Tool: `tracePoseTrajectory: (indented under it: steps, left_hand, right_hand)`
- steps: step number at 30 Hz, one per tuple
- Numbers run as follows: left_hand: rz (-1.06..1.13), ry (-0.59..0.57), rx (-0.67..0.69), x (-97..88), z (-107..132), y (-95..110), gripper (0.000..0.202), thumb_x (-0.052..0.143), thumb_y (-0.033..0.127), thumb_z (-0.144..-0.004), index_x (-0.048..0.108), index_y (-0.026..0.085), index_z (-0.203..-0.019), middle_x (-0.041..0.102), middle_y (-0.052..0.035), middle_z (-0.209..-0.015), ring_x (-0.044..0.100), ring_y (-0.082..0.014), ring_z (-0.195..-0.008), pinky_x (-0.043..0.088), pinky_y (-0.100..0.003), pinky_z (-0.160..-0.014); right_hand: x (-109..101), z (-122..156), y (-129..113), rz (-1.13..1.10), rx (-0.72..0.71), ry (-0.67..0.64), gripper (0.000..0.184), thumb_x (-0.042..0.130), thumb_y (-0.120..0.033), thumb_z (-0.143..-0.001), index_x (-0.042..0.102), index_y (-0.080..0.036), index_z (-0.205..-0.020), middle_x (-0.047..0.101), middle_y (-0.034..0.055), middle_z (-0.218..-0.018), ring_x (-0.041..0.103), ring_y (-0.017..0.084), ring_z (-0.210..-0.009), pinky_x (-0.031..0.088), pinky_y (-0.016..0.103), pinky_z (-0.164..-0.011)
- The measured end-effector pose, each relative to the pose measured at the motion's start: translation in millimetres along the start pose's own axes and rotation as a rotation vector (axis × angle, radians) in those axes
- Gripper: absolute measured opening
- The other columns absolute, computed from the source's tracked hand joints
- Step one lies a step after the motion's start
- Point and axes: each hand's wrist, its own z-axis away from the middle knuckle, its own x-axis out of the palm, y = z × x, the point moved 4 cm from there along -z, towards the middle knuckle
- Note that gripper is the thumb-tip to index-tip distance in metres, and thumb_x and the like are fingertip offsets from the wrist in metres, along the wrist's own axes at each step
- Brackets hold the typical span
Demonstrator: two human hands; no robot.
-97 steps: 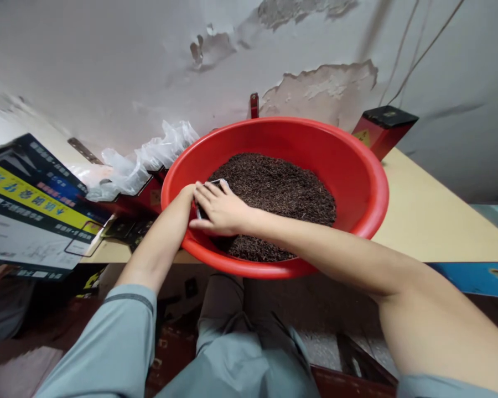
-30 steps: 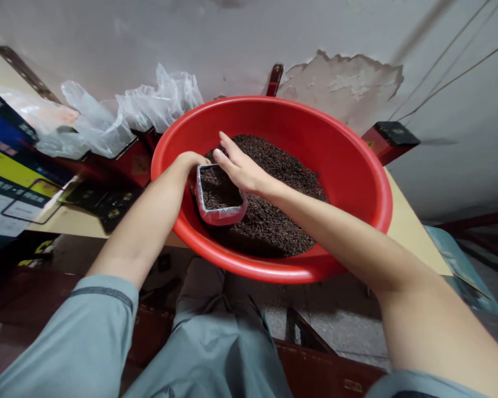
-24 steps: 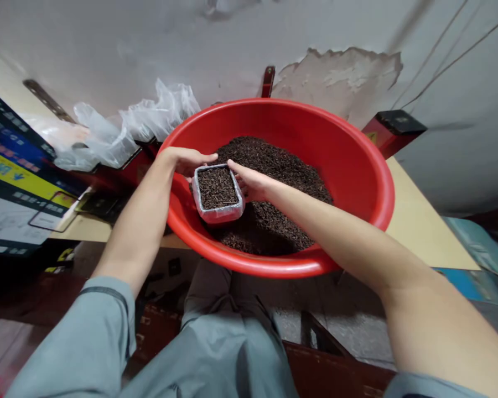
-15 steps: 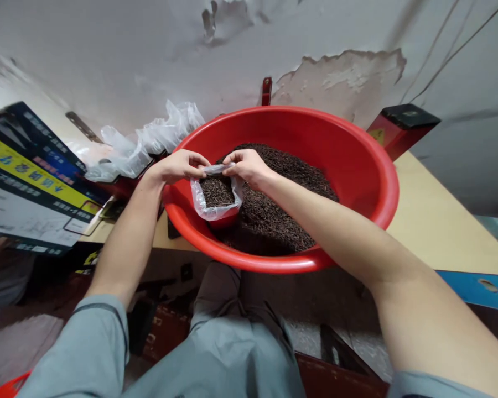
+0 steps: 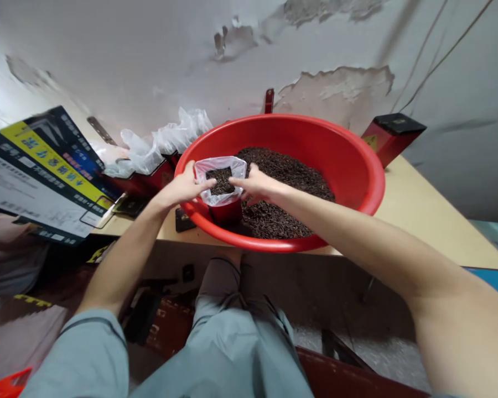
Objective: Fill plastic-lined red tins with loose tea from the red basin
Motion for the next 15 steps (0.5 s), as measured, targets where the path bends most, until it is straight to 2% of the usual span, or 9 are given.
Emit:
tracePoseTrajectory:
  steps: [2, 3, 4, 6, 8, 10, 12, 13, 15]
  left_hand:
    - [0.145, -0.116, -0.051, 14.4, 3.6, -0.9, 0.08, 0.082, 0.018, -0.078, 0.041, 0.01, -0.147, 0.078, -0.0109, -0.097, 0.078, -0.028, -0.083, 0.059, -0.033, -0.073]
    - [0.235, -0.142, -0.07, 18.5, 3.4, -0.1, 0.076, 0.077, 0.011, -0.079, 0.04, 0.01, -0.146, 0.077, -0.0071, -0.088, 0.076, -0.0241, -0.072, 0.058, -0.03, -0.065]
    - [0.322, -0.157, -0.09, 20.4, 2.1, 1.0, 0.072, 0.071, 0.006, -0.081, 0.041, 0.009, -0.145, 0.074, -0.0032, -0.079, 0.073, -0.0207, -0.062, 0.056, -0.027, -0.058]
    - [0.475, -0.167, -0.119, 17.4, -3.5, 2.9, 0.06, 0.065, 0.002, -0.083, 0.046, 0.007, -0.14, 0.066, 0.0025, -0.064, 0.066, -0.0156, -0.051, 0.049, -0.021, -0.05]
    - [0.626, -0.139, -0.125, 5.3, -10.9, 1.7, 0.048, 0.063, 0.004, -0.087, 0.053, 0.008, -0.133, 0.059, 0.0058, -0.057, 0.06, -0.0115, -0.045, 0.041, -0.018, -0.045]
    - [0.766, -0.053, -0.114, -14.4, -16.9, -6.3, 0.041, 0.061, 0.008, -0.09, 0.056, 0.01, -0.13, 0.055, 0.0081, -0.056, 0.054, -0.0084, -0.042, 0.037, -0.017, -0.043]
    - [0.79, 0.064, -0.092, -36.2, -18.4, -21.1, 0.046, 0.064, 0.011, -0.089, 0.055, 0.012, -0.134, 0.059, 0.0072, -0.063, 0.053, -0.0072, -0.044, 0.036, -0.017, -0.044]
    - [0.735, 0.091, -0.079, -44.4, -17.6, -29.2, 0.053, 0.069, 0.011, -0.085, 0.055, 0.013, -0.136, 0.063, 0.005, -0.071, 0.055, -0.0067, -0.047, 0.036, -0.017, -0.044]
    - [0.559, 0.008, -0.056, -48.2, -14.9, -42.1, 0.078, 0.084, 0.011, -0.072, 0.052, 0.017, -0.143, 0.071, -0.0024, -0.096, 0.06, -0.0066, -0.054, 0.039, -0.017, -0.046]
  right_hand:
    - [12.6, 5.1, 11.5, -0.199, 0.312, -0.072, 0.02, 0.077, -0.025, -0.085, 0.062, -0.018, -0.096, 0.062, 0.0017, -0.068, 0.056, 0.016, -0.054, 0.048, 0.03, -0.051]
    - [14.1, 6.2, 11.7, -0.275, 0.393, -0.045, 0.015, 0.075, -0.017, -0.083, 0.061, -0.019, -0.09, 0.058, -0.001, -0.062, 0.051, 0.014, -0.05, 0.044, 0.027, -0.047]
    - [12.7, 5.5, 8.2, -0.329, 0.408, -0.002, 0.014, 0.071, -0.011, -0.082, 0.06, -0.019, -0.087, 0.054, -0.003, -0.058, 0.047, 0.011, -0.047, 0.039, 0.025, -0.044]
    - [5.5, 0.5, -3.5, -0.426, 0.349, 0.048, 0.021, 0.067, -0.004, -0.077, 0.062, -0.018, -0.091, 0.051, -0.0053, -0.057, 0.041, 0.009, -0.044, 0.036, 0.022, -0.042]
    - [-6.9, -6.8, -13.9, -0.532, 0.25, 0.07, 0.035, 0.067, -0.005, -0.074, 0.064, -0.018, -0.106, 0.051, -0.0065, -0.06, 0.042, 0.008, -0.045, 0.042, 0.023, -0.044]
    - [-25.6, -13.6, -17.8, -0.586, 0.114, 0.116, 0.049, 0.066, -0.01, -0.076, 0.06, -0.019, -0.124, 0.054, -0.006, -0.067, 0.05, 0.01, -0.051, 0.05, 0.025, -0.051]
    - [-46.5, -17.7, -12.9, -0.559, -0.021, 0.156, 0.063, 0.068, -0.017, -0.079, 0.053, -0.02, -0.14, 0.061, -0.0027, -0.078, 0.063, 0.014, -0.066, 0.059, 0.03, -0.063]
    - [-55.1, -18.7, -7.3, -0.522, -0.069, 0.149, 0.072, 0.071, -0.02, -0.078, 0.048, -0.022, -0.147, 0.066, 0.0, -0.089, 0.069, 0.017, -0.077, 0.062, 0.035, -0.071]
    - [-62.8, -19.4, 8.1, -0.427, -0.101, 0.051, 0.097, 0.082, -0.024, -0.072, 0.038, -0.026, -0.158, 0.07, 0.0065, -0.115, 0.071, 0.026, -0.107, 0.062, 0.046, -0.091]
